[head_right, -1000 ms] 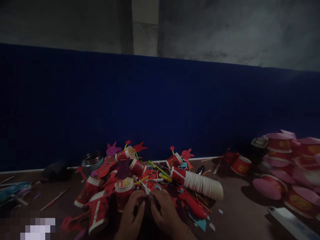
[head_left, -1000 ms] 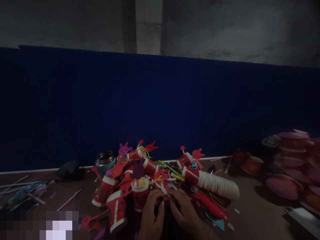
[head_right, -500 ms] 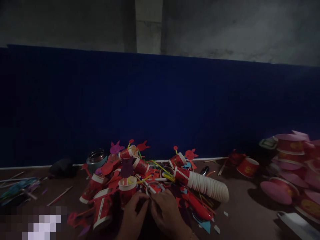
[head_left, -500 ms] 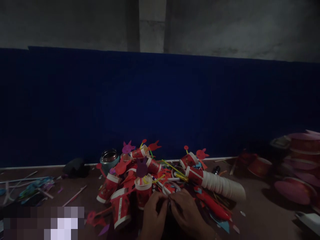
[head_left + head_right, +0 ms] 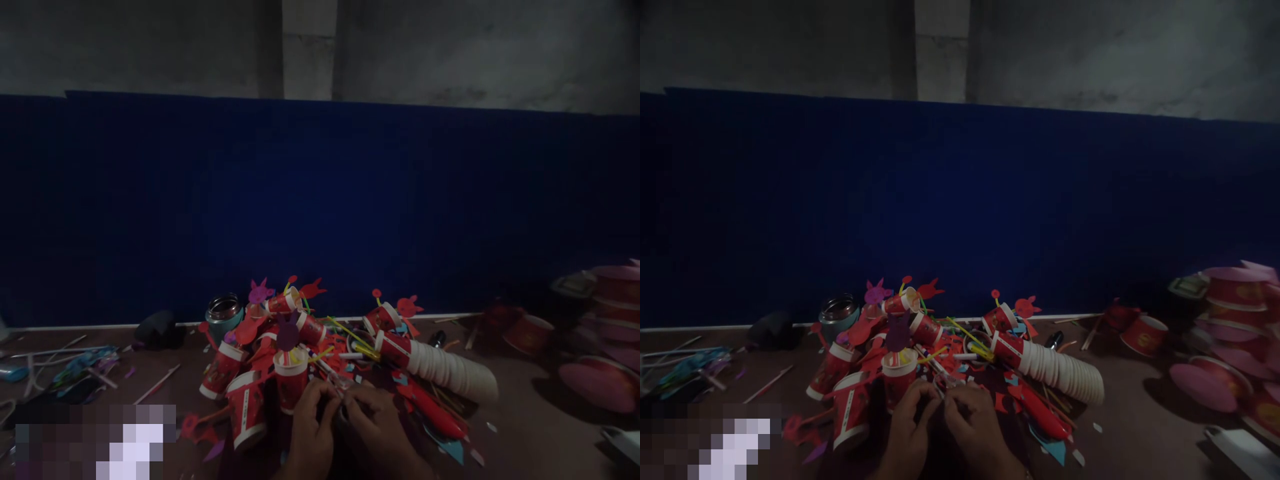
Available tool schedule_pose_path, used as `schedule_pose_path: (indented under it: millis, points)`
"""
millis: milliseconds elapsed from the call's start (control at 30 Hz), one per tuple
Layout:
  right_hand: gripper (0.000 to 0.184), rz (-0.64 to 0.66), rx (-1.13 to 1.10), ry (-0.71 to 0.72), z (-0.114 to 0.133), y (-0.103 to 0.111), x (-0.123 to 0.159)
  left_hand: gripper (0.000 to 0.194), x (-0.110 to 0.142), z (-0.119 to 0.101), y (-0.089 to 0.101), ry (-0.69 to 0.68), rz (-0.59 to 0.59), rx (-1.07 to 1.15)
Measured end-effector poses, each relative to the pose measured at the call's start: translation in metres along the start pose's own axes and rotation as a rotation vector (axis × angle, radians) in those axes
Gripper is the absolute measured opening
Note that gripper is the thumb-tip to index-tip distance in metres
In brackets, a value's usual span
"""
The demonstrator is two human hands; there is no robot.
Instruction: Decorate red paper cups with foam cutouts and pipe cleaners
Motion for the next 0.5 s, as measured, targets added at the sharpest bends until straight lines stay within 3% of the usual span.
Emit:
schedule_pose_path:
  millis: [67,133,233,367,500]
  points:
    - [0.032,-0.031,-0.121,-0.070,-0.003,0.002,-0.001,0.016,0.000,-0.002,0.000,0.009,-0.021,0.047]
    - [0.031,-0.076,-0.096,-0.075,-0.004,0.008,-0.002,0.018,-0.001,-0.001,-0.001,0.066,-0.033,0.130]
    - [0.025,-0.098,0.196,-0.024,-0.007,0.014,-0.003,0.026,-0.004,0.006,-0.005,0.209,-0.035,0.379]
    - [0.022,-0.010,0.485,-0.073,-0.016,0.014,-0.006,0.041,-0.007,0.016,-0.010,0.360,-0.047,0.660]
    - [0.022,-0.026,0.373,-0.065,-0.018,0.011,-0.008,0.042,-0.007,0.016,-0.010,0.381,-0.069,0.717]
Point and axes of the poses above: each hand's wrist, its own x-axis away from the middle knuckle, its own y-axis out of the back of the hand, z = x × y, the point moved 2 cm from there along -x, towards the middle knuckle, and after that the axes turned 13 degrees about z, right-handed, at the moved point
